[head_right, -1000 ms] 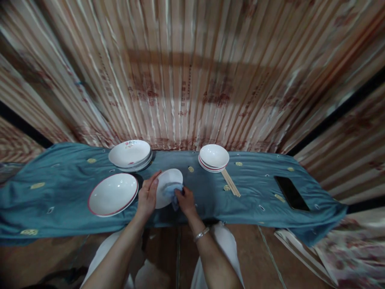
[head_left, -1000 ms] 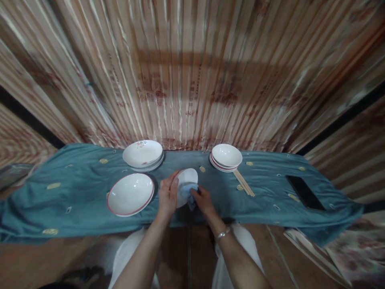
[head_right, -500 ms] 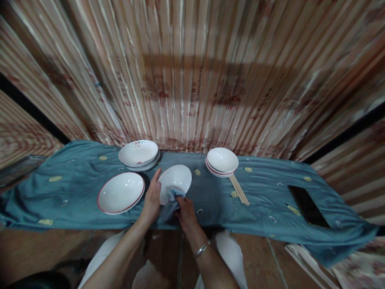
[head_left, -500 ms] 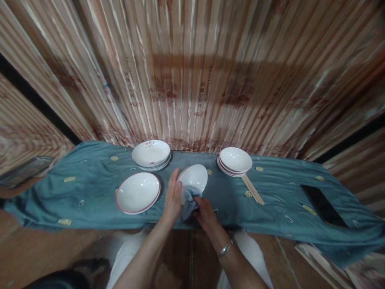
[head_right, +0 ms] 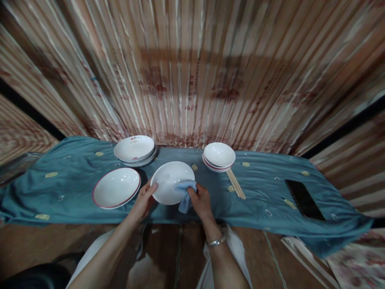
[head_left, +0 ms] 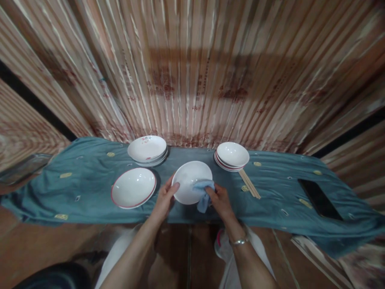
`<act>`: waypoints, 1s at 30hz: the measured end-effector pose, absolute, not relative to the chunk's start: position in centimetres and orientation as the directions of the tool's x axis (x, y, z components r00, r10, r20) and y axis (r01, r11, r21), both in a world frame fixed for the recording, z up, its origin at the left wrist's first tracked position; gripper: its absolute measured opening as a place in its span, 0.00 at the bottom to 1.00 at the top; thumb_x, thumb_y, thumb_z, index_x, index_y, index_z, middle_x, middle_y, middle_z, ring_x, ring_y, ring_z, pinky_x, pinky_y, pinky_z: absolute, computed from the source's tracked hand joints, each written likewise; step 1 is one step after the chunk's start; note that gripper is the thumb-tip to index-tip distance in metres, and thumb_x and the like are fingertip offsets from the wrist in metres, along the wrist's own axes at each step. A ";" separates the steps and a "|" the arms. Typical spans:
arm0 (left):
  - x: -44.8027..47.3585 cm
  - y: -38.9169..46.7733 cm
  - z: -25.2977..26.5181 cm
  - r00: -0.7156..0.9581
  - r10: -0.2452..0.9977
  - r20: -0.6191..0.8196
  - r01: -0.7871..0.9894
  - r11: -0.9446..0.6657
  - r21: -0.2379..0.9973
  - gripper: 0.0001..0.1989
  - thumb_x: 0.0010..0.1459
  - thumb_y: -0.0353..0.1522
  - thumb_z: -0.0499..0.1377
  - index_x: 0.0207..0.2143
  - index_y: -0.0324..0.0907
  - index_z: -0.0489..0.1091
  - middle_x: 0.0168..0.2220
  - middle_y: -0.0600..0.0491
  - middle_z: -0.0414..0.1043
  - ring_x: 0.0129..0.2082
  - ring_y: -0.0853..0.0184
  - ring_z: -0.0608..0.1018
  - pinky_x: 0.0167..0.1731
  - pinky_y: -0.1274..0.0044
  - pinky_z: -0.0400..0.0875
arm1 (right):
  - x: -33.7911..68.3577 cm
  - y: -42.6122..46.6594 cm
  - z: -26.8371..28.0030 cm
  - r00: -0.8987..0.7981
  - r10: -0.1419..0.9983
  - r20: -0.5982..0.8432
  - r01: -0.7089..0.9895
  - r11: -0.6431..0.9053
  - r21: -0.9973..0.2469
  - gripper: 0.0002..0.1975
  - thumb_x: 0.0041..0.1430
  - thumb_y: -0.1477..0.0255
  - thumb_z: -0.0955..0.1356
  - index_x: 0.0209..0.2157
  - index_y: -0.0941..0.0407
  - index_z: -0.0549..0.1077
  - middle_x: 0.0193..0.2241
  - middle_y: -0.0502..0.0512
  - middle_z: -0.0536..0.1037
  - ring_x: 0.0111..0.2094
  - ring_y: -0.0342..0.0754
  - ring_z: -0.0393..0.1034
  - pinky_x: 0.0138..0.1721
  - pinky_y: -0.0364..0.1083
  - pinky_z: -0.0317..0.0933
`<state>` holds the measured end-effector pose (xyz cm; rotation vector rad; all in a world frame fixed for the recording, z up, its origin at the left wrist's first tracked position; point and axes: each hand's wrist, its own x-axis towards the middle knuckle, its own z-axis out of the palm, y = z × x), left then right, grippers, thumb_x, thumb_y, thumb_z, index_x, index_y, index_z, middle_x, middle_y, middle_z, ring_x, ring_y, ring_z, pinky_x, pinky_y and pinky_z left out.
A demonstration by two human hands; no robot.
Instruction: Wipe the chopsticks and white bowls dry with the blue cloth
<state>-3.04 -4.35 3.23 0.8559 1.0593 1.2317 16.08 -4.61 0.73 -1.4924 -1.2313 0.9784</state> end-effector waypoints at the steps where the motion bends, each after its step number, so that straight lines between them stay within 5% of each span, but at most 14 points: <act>1: -3.0 -4.5 3.2 0.049 0.977 -0.209 -0.336 0.213 0.917 0.33 0.40 0.47 0.67 0.45 0.34 0.72 0.40 0.42 0.78 0.40 0.54 0.79 0.38 0.70 0.72 | 16.2 -4.6 0.8 0.175 0.984 0.006 0.259 -0.040 -0.965 0.14 0.49 0.61 0.65 0.20 0.56 0.71 0.14 0.44 0.61 0.20 0.41 0.55 0.22 0.40 0.50; 5: -2.8 -5.1 3.1 0.062 0.958 -0.281 -0.405 0.281 0.870 0.28 0.36 0.44 0.69 0.36 0.33 0.75 0.30 0.45 0.79 0.35 0.56 0.79 0.33 0.71 0.74 | 16.7 -4.7 1.1 0.210 0.969 0.127 0.386 0.038 -0.922 0.15 0.52 0.62 0.63 0.21 0.56 0.72 0.15 0.45 0.64 0.20 0.42 0.57 0.22 0.41 0.52; 8: -2.7 -5.3 3.0 0.008 0.952 -0.305 -0.435 0.278 0.857 0.25 0.36 0.43 0.69 0.34 0.34 0.74 0.29 0.46 0.79 0.34 0.57 0.79 0.32 0.72 0.73 | 17.0 -4.7 1.3 0.280 0.922 0.268 0.513 0.093 -0.854 0.14 0.56 0.63 0.62 0.31 0.57 0.75 0.21 0.51 0.73 0.23 0.46 0.65 0.27 0.43 0.59; 11: -2.6 -5.3 2.8 -0.022 0.946 -0.324 -0.425 0.284 0.859 0.24 0.36 0.42 0.69 0.33 0.35 0.74 0.30 0.46 0.79 0.35 0.58 0.79 0.32 0.74 0.72 | 16.8 -4.9 1.4 0.245 0.849 0.469 0.613 0.238 -0.753 0.18 0.58 0.67 0.61 0.47 0.59 0.72 0.40 0.62 0.78 0.39 0.53 0.72 0.41 0.50 0.65; 14: -2.5 -5.2 2.3 -0.020 0.940 -0.340 -0.421 0.301 0.856 0.27 0.35 0.43 0.69 0.36 0.35 0.74 0.31 0.46 0.79 0.35 0.58 0.80 0.32 0.73 0.72 | 15.8 -5.0 0.9 0.096 0.805 0.586 0.688 0.372 -0.623 0.21 0.59 0.71 0.61 0.53 0.59 0.68 0.51 0.65 0.73 0.52 0.55 0.67 0.53 0.56 0.62; 19: -2.2 -5.2 1.2 -0.005 0.943 -0.332 -0.396 0.303 0.867 0.29 0.39 0.46 0.68 0.41 0.35 0.74 0.32 0.46 0.78 0.31 0.61 0.79 0.30 0.72 0.73 | 13.2 -5.1 -0.3 -0.042 0.838 0.544 0.698 0.415 -0.584 0.27 0.57 0.75 0.62 0.59 0.57 0.60 0.54 0.63 0.70 0.55 0.54 0.66 0.54 0.55 0.63; 24: -2.3 -5.2 0.9 -0.042 0.953 -0.299 -0.376 0.263 0.889 0.35 0.41 0.45 0.67 0.50 0.40 0.68 0.41 0.48 0.77 0.35 0.61 0.79 0.27 0.76 0.73 | 11.9 -5.2 -0.1 -0.071 0.913 0.401 0.629 0.353 -0.693 0.26 0.57 0.71 0.66 0.57 0.55 0.62 0.50 0.61 0.74 0.48 0.52 0.72 0.49 0.52 0.66; 30: -2.4 -5.1 1.1 -0.023 0.955 -0.295 -0.347 0.269 0.898 0.38 0.41 0.47 0.67 0.55 0.45 0.65 0.51 0.47 0.74 0.45 0.57 0.77 0.31 0.75 0.75 | 11.3 -5.3 1.2 -0.224 0.930 0.290 0.319 0.352 -0.880 0.16 0.61 0.70 0.64 0.50 0.55 0.70 0.47 0.57 0.77 0.47 0.48 0.73 0.50 0.47 0.66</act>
